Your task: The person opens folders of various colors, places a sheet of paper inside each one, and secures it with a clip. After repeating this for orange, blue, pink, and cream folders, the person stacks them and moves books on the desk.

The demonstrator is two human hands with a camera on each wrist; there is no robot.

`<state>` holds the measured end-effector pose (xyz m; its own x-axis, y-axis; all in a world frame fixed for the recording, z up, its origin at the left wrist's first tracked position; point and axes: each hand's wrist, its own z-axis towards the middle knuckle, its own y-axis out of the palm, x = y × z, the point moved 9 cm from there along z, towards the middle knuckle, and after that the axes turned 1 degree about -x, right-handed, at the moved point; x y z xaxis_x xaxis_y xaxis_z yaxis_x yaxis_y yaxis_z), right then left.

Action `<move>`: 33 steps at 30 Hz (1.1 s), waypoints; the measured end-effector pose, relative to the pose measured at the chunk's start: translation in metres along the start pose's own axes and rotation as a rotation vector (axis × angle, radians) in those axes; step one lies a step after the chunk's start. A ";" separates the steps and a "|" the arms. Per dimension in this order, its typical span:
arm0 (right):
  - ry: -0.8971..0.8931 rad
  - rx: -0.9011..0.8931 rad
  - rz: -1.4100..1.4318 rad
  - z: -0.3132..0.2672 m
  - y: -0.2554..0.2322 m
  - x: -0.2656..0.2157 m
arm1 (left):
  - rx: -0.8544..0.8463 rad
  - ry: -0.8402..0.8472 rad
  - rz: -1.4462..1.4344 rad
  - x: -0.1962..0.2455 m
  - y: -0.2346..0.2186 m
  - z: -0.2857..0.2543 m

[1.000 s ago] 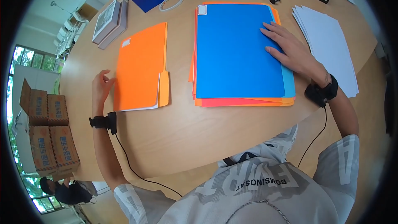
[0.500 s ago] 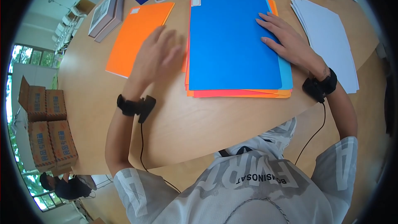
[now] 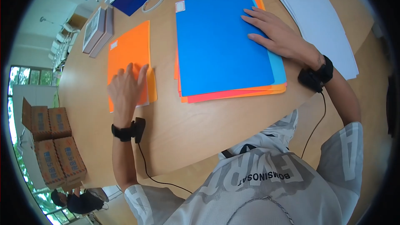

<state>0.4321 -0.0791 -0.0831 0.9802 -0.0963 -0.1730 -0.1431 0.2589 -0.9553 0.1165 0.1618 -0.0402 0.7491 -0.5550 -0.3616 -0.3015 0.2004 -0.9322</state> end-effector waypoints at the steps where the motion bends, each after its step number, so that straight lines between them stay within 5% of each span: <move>1: 0.052 -0.041 0.090 0.000 -0.005 0.000 | 0.005 0.027 -0.007 0.008 -0.006 -0.001; 3: 0.100 -0.028 0.247 0.003 -0.015 0.008 | 0.306 0.339 -0.318 0.039 -0.048 -0.011; 5: 0.160 -0.017 0.301 0.009 -0.028 0.022 | 0.342 0.715 -0.613 0.097 -0.088 -0.036; 7: 0.201 0.004 0.355 0.006 -0.044 0.030 | 0.343 0.911 -0.564 0.148 -0.095 -0.059; 10: 0.137 0.049 0.533 0.001 -0.062 0.029 | 0.348 0.979 -0.591 0.190 -0.081 -0.064; 18: 0.373 0.110 0.704 -0.034 -0.023 0.058 | 0.202 0.947 -0.573 0.200 -0.067 -0.067; 23: 0.349 0.080 0.817 -0.039 -0.006 0.040 | 0.134 0.945 -0.655 0.199 -0.065 -0.065; 26: 0.322 0.049 0.892 -0.041 0.003 0.034 | 0.237 0.962 -0.800 0.190 -0.077 -0.068; 28: 0.310 0.043 0.875 -0.044 0.004 0.035 | -0.117 0.628 -1.142 0.176 -0.059 -0.050; 29: 0.304 0.044 0.875 -0.045 0.005 0.034 | -0.112 0.624 -1.140 0.177 -0.054 -0.051; 31: 0.149 0.168 0.527 -0.046 -0.011 0.023 | 0.312 0.517 -1.443 0.148 -0.067 -0.050; 33: 0.145 0.128 0.532 -0.046 -0.008 0.021 | 0.348 0.420 -1.540 0.124 -0.066 -0.047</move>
<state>0.4479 -0.1276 -0.0899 0.7475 -0.0494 -0.6624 -0.5855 0.4218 -0.6922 0.2018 0.0419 -0.0229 -0.0220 -0.5478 0.8363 0.7195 -0.5895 -0.3672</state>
